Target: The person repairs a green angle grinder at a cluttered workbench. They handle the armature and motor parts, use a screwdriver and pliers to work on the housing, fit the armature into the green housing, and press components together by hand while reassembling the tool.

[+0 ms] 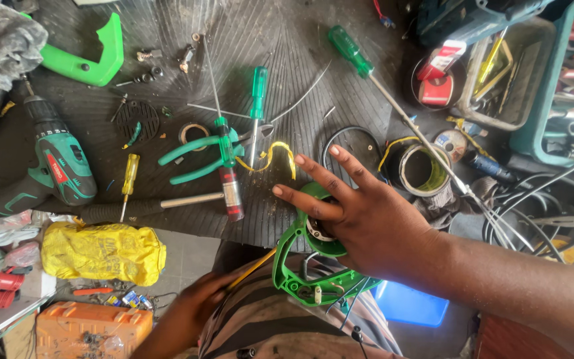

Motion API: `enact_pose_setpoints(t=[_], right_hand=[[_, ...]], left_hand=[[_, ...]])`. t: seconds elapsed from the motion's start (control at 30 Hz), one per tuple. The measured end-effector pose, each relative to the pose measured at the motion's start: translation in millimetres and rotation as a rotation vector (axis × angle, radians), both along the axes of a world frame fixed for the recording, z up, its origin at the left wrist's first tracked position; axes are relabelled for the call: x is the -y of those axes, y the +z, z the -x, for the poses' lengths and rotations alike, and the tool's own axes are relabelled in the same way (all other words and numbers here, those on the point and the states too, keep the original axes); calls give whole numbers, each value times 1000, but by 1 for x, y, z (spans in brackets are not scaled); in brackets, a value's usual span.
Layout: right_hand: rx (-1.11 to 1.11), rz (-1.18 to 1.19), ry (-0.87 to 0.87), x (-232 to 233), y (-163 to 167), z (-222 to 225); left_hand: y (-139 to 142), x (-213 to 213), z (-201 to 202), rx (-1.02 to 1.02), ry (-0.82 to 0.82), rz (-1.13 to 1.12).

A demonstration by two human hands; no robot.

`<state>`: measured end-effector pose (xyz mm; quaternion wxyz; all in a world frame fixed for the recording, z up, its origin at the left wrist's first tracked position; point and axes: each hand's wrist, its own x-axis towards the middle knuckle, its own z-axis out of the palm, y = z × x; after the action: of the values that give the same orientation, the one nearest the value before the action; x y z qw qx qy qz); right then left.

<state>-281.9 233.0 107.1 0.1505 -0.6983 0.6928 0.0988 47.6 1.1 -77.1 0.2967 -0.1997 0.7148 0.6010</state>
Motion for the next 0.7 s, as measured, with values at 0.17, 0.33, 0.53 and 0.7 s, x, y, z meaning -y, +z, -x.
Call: enact_pose_setpoints(t=[0.17, 0.33, 0.53, 0.7], right_hand=[[-33, 5, 12, -3, 3, -8], [-18, 33, -20, -1, 15, -28], [-54, -2, -30, 2, 21, -42], [-13, 56, -58, 5, 18, -48]], left_hand=[[49, 132, -6, 11, 195, -49], [102, 122, 60, -455, 112, 808], [110, 43, 165, -847, 154, 1055], [100, 21, 233, -594, 11, 1203]])
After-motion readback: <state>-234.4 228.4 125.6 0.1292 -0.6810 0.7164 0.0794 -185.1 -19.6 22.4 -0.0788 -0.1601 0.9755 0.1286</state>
